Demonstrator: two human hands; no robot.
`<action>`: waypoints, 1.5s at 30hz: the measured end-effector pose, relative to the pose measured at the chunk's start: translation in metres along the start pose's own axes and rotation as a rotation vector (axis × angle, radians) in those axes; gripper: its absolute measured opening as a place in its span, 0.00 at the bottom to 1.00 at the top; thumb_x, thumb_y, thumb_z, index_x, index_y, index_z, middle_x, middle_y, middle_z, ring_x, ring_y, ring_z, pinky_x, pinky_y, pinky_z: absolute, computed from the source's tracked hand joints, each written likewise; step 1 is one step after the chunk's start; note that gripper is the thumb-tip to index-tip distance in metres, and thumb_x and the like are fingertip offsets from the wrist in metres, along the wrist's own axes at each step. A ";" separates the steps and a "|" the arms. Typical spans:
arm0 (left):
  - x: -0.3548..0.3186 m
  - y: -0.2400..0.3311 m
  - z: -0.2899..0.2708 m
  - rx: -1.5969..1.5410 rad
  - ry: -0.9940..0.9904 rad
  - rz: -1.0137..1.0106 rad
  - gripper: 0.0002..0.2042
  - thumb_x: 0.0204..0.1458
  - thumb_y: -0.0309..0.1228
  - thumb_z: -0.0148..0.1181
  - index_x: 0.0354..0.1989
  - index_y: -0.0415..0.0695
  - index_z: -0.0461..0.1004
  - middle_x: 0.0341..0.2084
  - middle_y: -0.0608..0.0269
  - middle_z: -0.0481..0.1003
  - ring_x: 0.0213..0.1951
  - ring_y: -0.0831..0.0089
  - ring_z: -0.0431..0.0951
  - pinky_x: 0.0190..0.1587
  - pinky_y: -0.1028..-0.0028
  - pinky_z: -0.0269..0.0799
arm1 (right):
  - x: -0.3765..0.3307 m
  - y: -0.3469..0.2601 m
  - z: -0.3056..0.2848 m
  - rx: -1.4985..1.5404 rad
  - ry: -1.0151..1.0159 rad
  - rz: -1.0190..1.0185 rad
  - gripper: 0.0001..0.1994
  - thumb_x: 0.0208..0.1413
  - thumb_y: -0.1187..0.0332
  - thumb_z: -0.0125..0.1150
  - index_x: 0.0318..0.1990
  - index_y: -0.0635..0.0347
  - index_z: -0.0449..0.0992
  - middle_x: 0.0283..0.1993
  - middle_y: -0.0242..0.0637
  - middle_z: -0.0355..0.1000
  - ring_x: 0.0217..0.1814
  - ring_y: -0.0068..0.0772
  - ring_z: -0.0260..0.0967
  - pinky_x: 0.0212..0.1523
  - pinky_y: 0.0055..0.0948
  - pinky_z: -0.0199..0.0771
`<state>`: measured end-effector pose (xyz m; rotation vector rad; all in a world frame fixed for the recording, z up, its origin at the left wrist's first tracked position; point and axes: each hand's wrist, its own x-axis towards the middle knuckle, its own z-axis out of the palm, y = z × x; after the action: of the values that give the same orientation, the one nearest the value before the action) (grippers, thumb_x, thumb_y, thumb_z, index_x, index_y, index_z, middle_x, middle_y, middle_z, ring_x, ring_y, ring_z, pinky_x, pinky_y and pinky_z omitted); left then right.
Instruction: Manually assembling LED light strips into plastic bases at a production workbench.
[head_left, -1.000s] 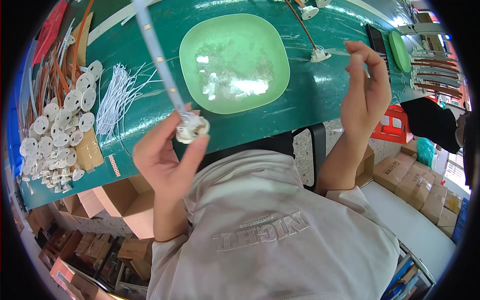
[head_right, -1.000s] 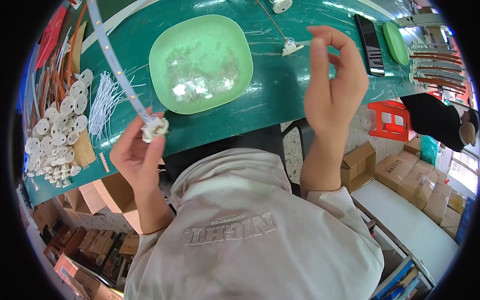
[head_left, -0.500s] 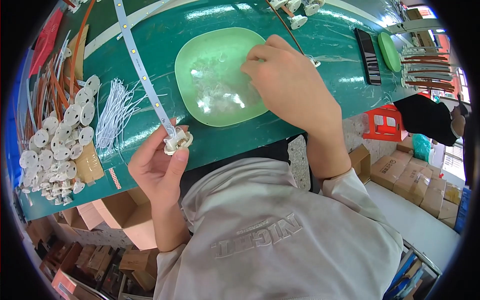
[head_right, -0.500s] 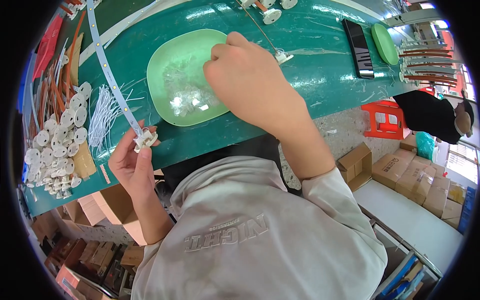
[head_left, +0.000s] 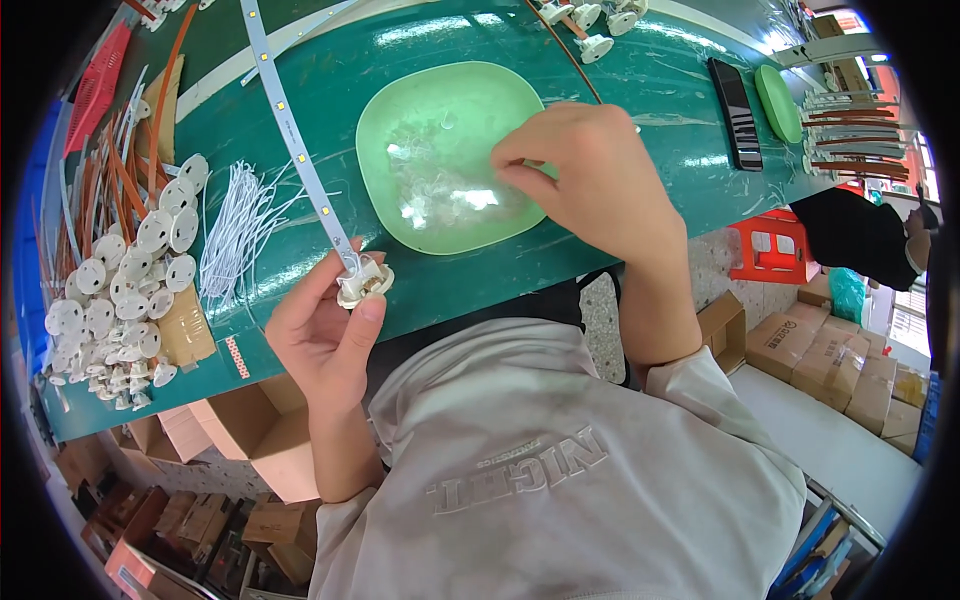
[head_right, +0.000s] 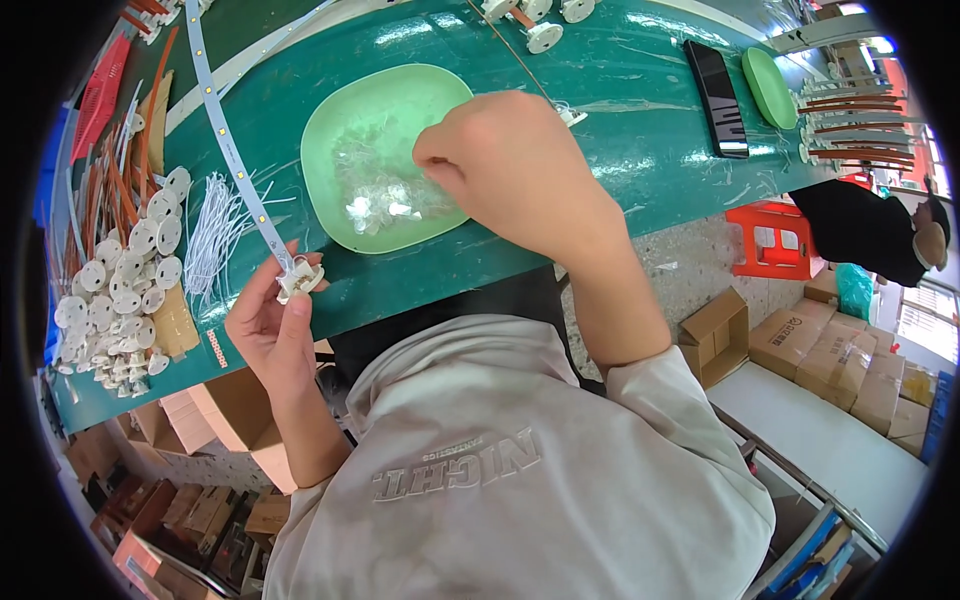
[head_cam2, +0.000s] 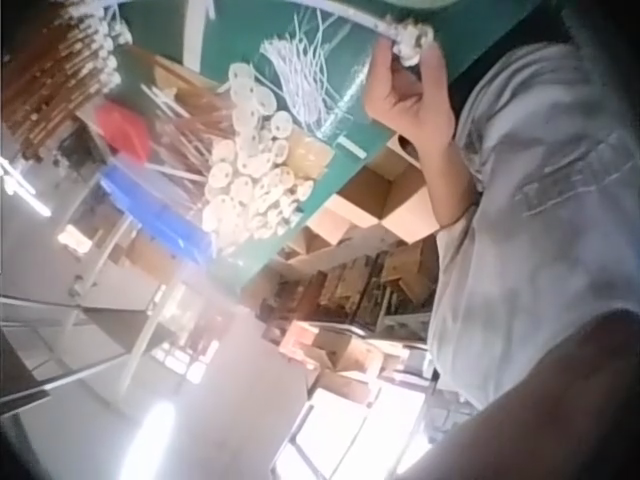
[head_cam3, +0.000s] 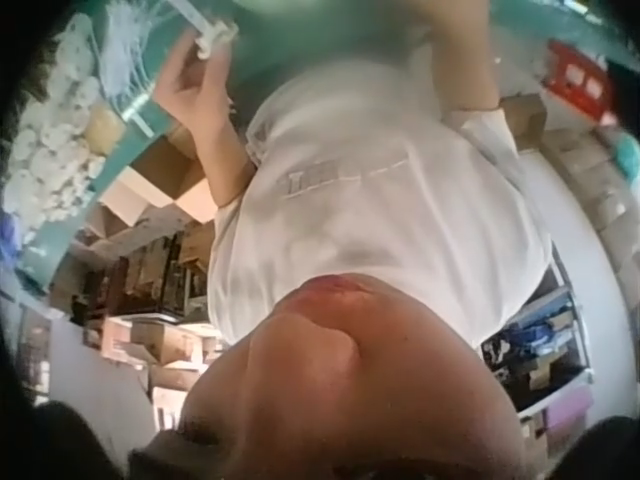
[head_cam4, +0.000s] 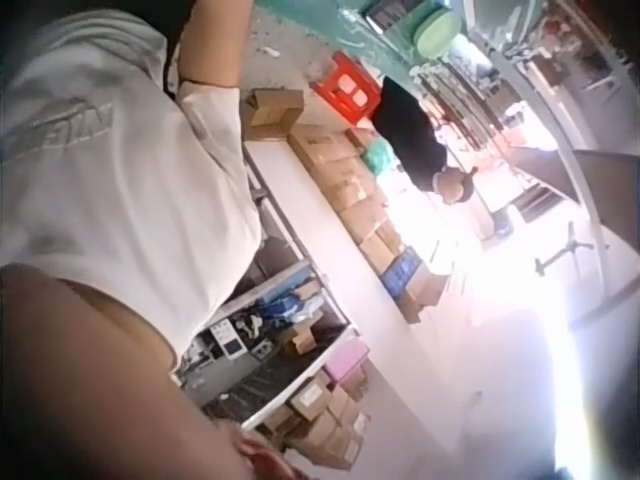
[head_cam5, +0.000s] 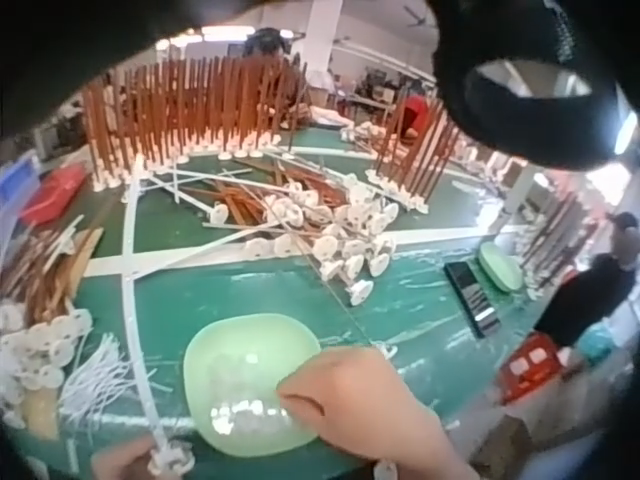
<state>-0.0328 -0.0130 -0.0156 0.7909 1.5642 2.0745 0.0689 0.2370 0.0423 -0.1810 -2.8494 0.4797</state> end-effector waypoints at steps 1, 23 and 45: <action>0.000 0.000 0.001 -0.028 0.025 -0.007 0.23 0.50 0.19 0.64 0.56 0.28 0.68 0.49 0.44 0.75 0.48 0.59 0.78 0.51 0.65 0.74 | -0.002 -0.004 -0.001 0.158 0.156 0.016 0.05 0.43 0.78 0.65 0.30 0.60 0.79 0.28 0.36 0.77 0.31 0.37 0.74 0.31 0.30 0.73; 0.002 0.023 0.072 -0.592 -0.146 -0.038 0.34 0.51 0.37 0.68 0.62 0.33 0.59 0.56 0.42 0.70 0.60 0.45 0.67 0.65 0.52 0.59 | -0.038 -0.060 0.042 0.753 0.840 -0.314 0.12 0.40 0.81 0.69 0.36 0.62 0.82 0.37 0.39 0.78 0.35 0.37 0.76 0.34 0.29 0.78; -0.001 0.014 0.078 -0.616 -0.187 -0.072 0.32 0.55 0.34 0.63 0.65 0.33 0.57 0.59 0.43 0.67 0.63 0.48 0.64 0.68 0.51 0.51 | -0.034 -0.068 0.051 0.485 0.928 -0.298 0.09 0.38 0.83 0.66 0.31 0.70 0.75 0.31 0.46 0.75 0.27 0.42 0.74 0.26 0.32 0.77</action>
<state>0.0202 0.0384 0.0138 0.6545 0.7675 2.1726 0.0830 0.1521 0.0114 0.0960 -1.7624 0.7525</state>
